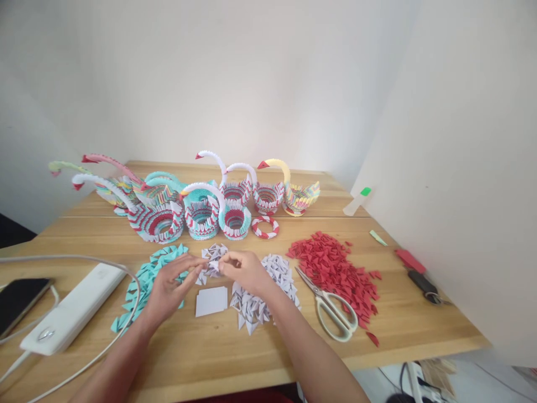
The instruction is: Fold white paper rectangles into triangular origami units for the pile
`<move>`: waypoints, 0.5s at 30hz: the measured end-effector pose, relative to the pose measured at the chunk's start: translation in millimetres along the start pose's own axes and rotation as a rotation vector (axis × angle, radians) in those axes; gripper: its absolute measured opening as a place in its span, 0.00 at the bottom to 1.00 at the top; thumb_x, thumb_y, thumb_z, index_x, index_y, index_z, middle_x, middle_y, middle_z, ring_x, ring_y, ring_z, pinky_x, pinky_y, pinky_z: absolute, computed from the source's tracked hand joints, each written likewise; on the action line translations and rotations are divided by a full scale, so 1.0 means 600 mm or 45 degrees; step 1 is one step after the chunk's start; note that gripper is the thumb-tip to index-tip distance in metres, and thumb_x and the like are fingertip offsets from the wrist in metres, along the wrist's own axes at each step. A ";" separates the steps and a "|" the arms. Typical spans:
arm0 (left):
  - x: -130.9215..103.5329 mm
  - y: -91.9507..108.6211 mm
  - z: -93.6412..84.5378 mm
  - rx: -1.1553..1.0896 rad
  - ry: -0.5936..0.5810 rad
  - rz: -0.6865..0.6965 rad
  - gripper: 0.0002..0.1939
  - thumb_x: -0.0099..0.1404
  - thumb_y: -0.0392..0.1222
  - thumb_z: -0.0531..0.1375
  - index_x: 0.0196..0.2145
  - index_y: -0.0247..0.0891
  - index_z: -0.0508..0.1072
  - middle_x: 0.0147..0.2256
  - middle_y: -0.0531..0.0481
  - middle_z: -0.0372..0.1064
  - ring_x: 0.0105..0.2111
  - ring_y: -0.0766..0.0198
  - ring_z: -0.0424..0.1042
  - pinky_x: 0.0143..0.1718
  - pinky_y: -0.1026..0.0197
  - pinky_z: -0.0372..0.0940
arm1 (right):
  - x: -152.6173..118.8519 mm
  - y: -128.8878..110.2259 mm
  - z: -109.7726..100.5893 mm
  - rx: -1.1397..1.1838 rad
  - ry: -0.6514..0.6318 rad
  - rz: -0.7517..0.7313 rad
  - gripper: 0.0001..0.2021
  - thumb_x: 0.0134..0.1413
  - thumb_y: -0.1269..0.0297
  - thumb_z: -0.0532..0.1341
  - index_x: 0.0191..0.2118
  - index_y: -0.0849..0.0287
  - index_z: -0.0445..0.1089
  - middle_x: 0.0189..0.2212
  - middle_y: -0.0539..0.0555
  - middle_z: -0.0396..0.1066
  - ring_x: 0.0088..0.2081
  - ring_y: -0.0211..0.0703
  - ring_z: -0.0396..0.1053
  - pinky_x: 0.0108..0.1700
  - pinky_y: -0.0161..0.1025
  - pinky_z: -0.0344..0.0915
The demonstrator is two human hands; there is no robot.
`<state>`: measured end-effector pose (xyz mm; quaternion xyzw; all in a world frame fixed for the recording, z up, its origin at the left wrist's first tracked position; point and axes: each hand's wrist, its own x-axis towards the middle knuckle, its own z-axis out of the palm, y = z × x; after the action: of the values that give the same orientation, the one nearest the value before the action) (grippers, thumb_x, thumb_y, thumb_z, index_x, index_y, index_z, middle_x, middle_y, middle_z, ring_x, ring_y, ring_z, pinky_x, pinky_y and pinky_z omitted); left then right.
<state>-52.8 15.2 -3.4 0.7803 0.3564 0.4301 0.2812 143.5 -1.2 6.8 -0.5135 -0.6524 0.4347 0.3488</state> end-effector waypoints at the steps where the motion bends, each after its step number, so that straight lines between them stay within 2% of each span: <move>1: 0.000 -0.003 -0.001 0.011 0.070 -0.040 0.11 0.66 0.41 0.55 0.38 0.38 0.76 0.32 0.46 0.74 0.34 0.59 0.71 0.39 0.58 0.64 | 0.001 0.002 0.000 -0.142 0.059 -0.048 0.07 0.55 0.66 0.58 0.30 0.61 0.71 0.23 0.47 0.65 0.25 0.34 0.59 0.29 0.31 0.53; 3: 0.000 -0.012 -0.005 0.041 0.210 -0.144 0.11 0.66 0.42 0.54 0.39 0.37 0.76 0.33 0.47 0.75 0.35 0.59 0.72 0.40 0.58 0.65 | 0.004 0.007 -0.001 -0.443 0.152 -0.146 0.07 0.57 0.68 0.57 0.33 0.60 0.73 0.27 0.49 0.68 0.29 0.37 0.63 0.33 0.32 0.57; 5: -0.001 -0.021 -0.007 0.064 0.304 -0.243 0.12 0.65 0.43 0.54 0.40 0.37 0.75 0.33 0.47 0.75 0.36 0.59 0.72 0.40 0.58 0.66 | 0.007 0.014 -0.003 -0.678 0.220 -0.225 0.10 0.60 0.69 0.55 0.41 0.58 0.73 0.34 0.53 0.71 0.36 0.41 0.67 0.39 0.35 0.60; 8: -0.002 -0.034 -0.007 0.095 0.327 -0.301 0.13 0.65 0.44 0.54 0.40 0.37 0.75 0.34 0.47 0.76 0.36 0.59 0.73 0.41 0.57 0.66 | 0.014 0.024 -0.012 -0.874 0.270 -0.267 0.16 0.63 0.71 0.50 0.53 0.59 0.66 0.42 0.58 0.70 0.45 0.45 0.67 0.46 0.40 0.62; 11: -0.001 -0.049 -0.003 0.192 0.249 -0.253 0.13 0.65 0.42 0.53 0.40 0.37 0.76 0.37 0.46 0.76 0.37 0.58 0.73 0.42 0.56 0.67 | 0.026 0.032 -0.017 -0.985 0.166 -0.297 0.20 0.60 0.77 0.48 0.55 0.61 0.64 0.45 0.60 0.70 0.48 0.46 0.67 0.49 0.41 0.62; 15: -0.001 -0.067 0.003 0.377 0.165 -0.147 0.14 0.63 0.38 0.52 0.40 0.39 0.77 0.39 0.46 0.76 0.41 0.55 0.73 0.44 0.53 0.67 | 0.053 0.037 -0.003 -1.048 -0.025 -0.414 0.28 0.49 0.85 0.51 0.57 0.63 0.61 0.52 0.61 0.66 0.53 0.47 0.63 0.54 0.41 0.60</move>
<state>-64.2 37.9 -34.5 0.7622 0.4774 0.4054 0.1637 146.0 32.4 -12.8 -0.4961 -0.8468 0.0828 0.1729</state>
